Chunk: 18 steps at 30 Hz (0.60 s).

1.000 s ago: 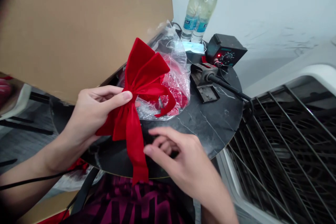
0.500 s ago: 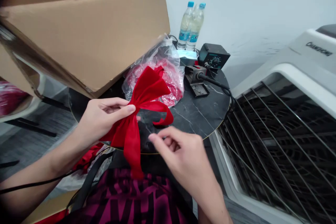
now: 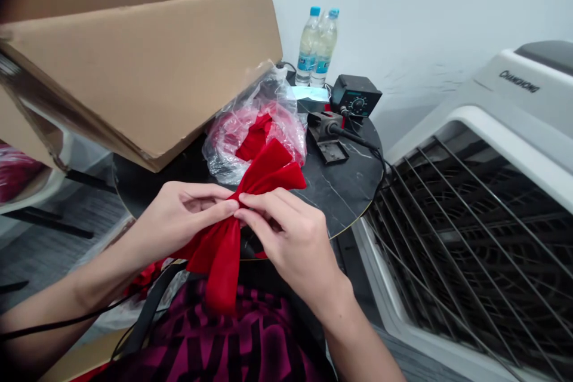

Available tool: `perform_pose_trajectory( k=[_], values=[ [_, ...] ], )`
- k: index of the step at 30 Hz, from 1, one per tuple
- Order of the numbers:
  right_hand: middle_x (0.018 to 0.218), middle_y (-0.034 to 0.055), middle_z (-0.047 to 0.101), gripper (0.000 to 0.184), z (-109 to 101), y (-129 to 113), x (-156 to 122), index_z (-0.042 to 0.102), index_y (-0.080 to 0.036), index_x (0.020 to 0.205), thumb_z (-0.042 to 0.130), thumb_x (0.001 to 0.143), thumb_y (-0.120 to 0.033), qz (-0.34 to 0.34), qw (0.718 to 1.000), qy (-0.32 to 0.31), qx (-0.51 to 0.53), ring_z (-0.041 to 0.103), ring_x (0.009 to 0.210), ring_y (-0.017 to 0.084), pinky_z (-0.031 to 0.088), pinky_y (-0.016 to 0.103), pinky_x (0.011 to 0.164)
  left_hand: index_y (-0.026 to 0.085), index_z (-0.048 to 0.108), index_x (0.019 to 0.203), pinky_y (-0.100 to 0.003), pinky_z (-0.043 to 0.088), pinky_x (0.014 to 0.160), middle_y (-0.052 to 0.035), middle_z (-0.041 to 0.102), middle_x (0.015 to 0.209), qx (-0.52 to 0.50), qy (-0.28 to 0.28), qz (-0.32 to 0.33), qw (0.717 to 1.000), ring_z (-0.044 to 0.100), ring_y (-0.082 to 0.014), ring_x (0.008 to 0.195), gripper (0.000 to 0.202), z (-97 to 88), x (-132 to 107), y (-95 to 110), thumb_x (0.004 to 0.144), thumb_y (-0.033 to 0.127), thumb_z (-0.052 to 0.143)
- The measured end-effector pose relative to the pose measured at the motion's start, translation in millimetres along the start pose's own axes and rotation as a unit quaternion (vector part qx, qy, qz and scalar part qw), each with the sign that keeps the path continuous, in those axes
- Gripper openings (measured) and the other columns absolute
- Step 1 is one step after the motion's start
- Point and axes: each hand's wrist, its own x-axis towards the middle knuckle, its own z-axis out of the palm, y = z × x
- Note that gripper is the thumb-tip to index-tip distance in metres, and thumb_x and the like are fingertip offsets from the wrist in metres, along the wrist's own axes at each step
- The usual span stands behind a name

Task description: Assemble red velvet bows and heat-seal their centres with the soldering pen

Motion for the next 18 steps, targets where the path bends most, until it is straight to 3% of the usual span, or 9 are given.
perform_pose_trajectory(
  k=[3,7,10,15,18],
  values=[
    [0.095,0.0024,0.078,0.01,-4.9,-0.3,1.6,0.075,-0.023,0.104,0.073,0.096,-0.019,0.012,1.0,0.006,-0.004,0.073,0.084,0.017,0.059,0.029,0.078,0.023,0.083,0.113,-0.025,0.062,0.087,-0.0057,0.082,0.105,-0.022,-0.027,0.001,0.999,0.078,-0.0211,0.095,0.029,3.3,1.5,5.5,0.084,0.019,0.08],
    [0.092,0.0013,0.076,0.013,-9.8,2.1,7.0,0.074,-0.02,0.107,0.072,0.095,-0.014,0.008,1.0,0.017,-0.011,0.071,0.081,0.014,0.057,0.026,0.078,0.026,0.082,0.116,-0.023,0.064,0.083,-0.0033,0.082,0.105,0.014,-0.017,0.003,1.0,0.078,-0.0199,0.092,0.039,6.9,7.0,12.2,0.08,0.011,0.08],
    [0.09,0.0005,0.072,0.015,-12.2,5.1,12.4,0.072,-0.018,0.107,0.072,0.094,-0.01,0.009,0.999,0.015,-0.028,0.067,0.078,0.012,0.055,0.023,0.077,0.027,0.083,0.116,-0.022,0.063,0.08,-0.0028,0.082,0.104,0.041,-0.005,0.013,0.999,0.078,-0.0196,0.091,0.039,8.2,14.3,13.8,0.082,0.01,0.077],
    [0.106,0.0037,0.07,0.034,-13.8,15.1,21.9,0.07,-0.023,0.125,0.064,0.096,-0.005,0.004,1.0,-0.016,-0.023,0.068,0.092,0.014,0.056,0.026,0.088,0.027,0.083,0.113,-0.021,0.062,0.075,-0.0012,0.081,0.1,0.095,-0.002,0.022,0.995,0.076,-0.0186,0.087,0.033,5.6,29.6,11.8,0.083,0.014,0.077],
    [0.102,0.0024,0.07,0.029,-15.7,23.1,31.3,0.073,-0.026,0.116,0.065,0.096,-0.007,0.033,0.998,-0.049,0.005,0.068,0.091,0.015,0.057,0.027,0.084,0.026,0.083,0.111,-0.024,0.061,0.076,-0.0022,0.08,0.099,0.125,-0.022,0.041,0.991,0.075,-0.0198,0.087,0.029,1.6,39.9,10.6,0.085,0.017,0.076]
  ],
)
